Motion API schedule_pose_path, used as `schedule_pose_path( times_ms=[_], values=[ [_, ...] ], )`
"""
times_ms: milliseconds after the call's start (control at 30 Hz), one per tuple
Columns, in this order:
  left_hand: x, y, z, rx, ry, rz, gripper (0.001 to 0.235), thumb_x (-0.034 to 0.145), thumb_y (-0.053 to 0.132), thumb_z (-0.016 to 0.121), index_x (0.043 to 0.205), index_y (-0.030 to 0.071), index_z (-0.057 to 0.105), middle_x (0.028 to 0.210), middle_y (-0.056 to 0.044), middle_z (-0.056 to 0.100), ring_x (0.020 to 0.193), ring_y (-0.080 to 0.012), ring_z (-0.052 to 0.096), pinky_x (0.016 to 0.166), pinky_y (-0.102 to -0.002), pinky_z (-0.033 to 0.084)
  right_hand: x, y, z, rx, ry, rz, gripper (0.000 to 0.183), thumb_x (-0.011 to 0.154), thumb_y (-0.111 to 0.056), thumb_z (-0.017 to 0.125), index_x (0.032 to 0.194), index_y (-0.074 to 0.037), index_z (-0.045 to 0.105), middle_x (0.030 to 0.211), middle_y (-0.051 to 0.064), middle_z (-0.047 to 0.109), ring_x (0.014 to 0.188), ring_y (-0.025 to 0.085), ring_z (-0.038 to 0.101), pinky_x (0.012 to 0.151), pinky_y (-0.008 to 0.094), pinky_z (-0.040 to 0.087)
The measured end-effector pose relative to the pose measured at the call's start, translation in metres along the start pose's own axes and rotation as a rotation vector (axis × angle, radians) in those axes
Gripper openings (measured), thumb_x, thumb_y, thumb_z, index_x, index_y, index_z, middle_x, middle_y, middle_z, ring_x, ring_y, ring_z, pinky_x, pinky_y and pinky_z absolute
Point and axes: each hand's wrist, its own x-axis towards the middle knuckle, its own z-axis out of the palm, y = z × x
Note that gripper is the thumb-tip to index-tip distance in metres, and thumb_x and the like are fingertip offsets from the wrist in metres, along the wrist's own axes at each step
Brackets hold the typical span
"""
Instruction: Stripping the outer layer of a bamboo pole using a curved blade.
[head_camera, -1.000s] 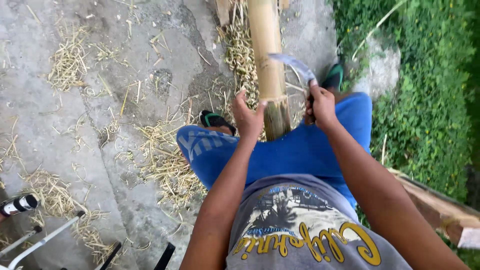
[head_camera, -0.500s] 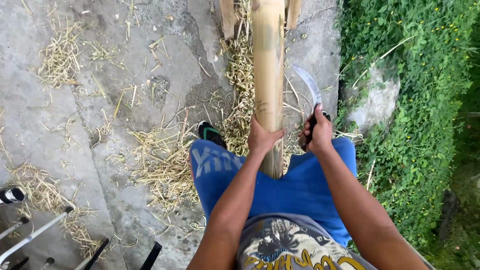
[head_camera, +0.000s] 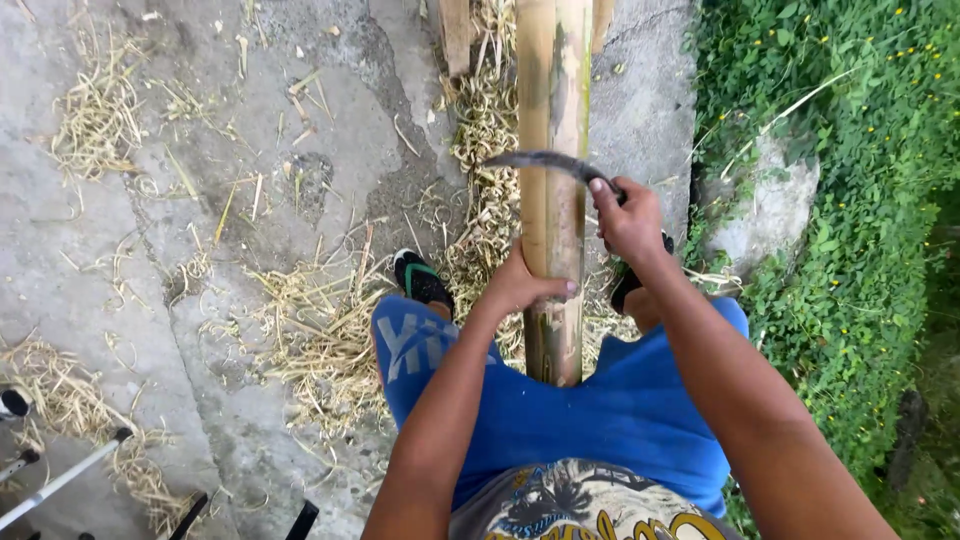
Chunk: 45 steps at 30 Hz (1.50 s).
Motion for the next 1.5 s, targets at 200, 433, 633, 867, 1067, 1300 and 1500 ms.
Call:
schedule_pose_path(
  times_ms=[200, 433, 633, 867, 1067, 1300, 1500],
  values=[
    [0.025, 0.083, -0.022, 0.853, 0.731, 0.640, 0.056, 0.097, 0.028, 0.075, 0.142, 0.004, 0.053, 0.122, -0.014, 0.061, 0.119, -0.0306, 0.058, 0.104, -0.047, 0.049, 0.034, -0.018, 0.000, -0.583, 0.052, -0.174, 0.050, 0.102, -0.047, 0.066, 0.086, 0.000, 0.067, 0.056, 0.012, 0.058, 0.050, 0.020, 0.055, 0.051, 0.041, 0.043],
    [0.156, 0.136, -0.077, 0.813, 0.751, 0.516, 0.020, 0.095, 0.027, 0.073, 0.104, 0.010, 0.067, 0.105, -0.005, 0.062, 0.097, -0.0234, 0.063, 0.085, -0.039, 0.055, 0.119, -0.075, 0.009, -0.671, 0.096, -0.290, 0.050, 0.102, -0.050, 0.065, 0.088, -0.002, 0.070, 0.058, 0.011, 0.058, 0.048, 0.021, 0.050, 0.048, 0.044, 0.039],
    [0.223, 0.170, -0.106, 0.784, 0.829, 0.728, 0.017, 0.086, 0.024, 0.081, 0.090, 0.013, 0.068, 0.095, -0.002, 0.066, 0.091, -0.0232, 0.066, 0.080, -0.041, 0.055, 0.180, -0.095, 0.002, -0.653, 0.083, -0.367, 0.054, 0.105, -0.054, 0.064, 0.084, -0.005, 0.068, 0.059, 0.008, 0.059, 0.049, 0.020, 0.050, 0.046, 0.043, 0.038],
    [0.245, 0.175, -0.109, 0.801, 0.933, 0.705, 0.027, 0.084, 0.027, 0.083, 0.092, 0.007, 0.067, 0.095, -0.014, 0.068, 0.091, -0.0316, 0.066, 0.078, -0.046, 0.053, 0.201, -0.083, -0.005, -0.601, 0.173, -0.628, 0.054, 0.107, -0.052, 0.072, 0.094, 0.001, 0.073, 0.067, 0.014, 0.064, 0.058, 0.025, 0.060, 0.057, 0.043, 0.048],
    [0.196, 0.172, -0.079, 0.771, 0.827, 0.607, 0.022, 0.085, 0.024, 0.081, 0.085, 0.008, 0.066, 0.092, -0.007, 0.067, 0.092, -0.0268, 0.067, 0.081, -0.043, 0.054, 0.158, -0.083, -0.003, -0.602, 0.136, -0.372, 0.047, 0.106, -0.051, 0.064, 0.094, -0.007, 0.074, 0.064, 0.010, 0.065, 0.054, 0.027, 0.061, 0.051, 0.046, 0.045],
    [0.154, 0.092, -0.063, 0.728, 0.834, 0.673, 0.018, 0.086, 0.020, 0.079, 0.085, 0.010, 0.063, 0.093, -0.002, 0.064, 0.094, -0.0232, 0.063, 0.082, -0.039, 0.053, 0.090, -0.043, -0.005, -0.786, 0.210, -0.623, 0.052, 0.107, -0.051, 0.071, 0.087, -0.003, 0.068, 0.060, 0.013, 0.062, 0.052, 0.031, 0.062, 0.053, 0.046, 0.048],
    [0.075, 0.039, -0.039, 0.685, 0.771, 0.551, 0.022, 0.089, 0.026, 0.077, 0.082, 0.011, 0.061, 0.093, -0.003, 0.061, 0.093, -0.0226, 0.061, 0.081, -0.039, 0.052, 0.012, 0.001, 0.001, -0.849, 0.173, -0.578, 0.048, 0.103, -0.051, 0.071, 0.088, -0.006, 0.069, 0.063, 0.013, 0.066, 0.056, 0.035, 0.066, 0.051, 0.047, 0.050]
  ],
)
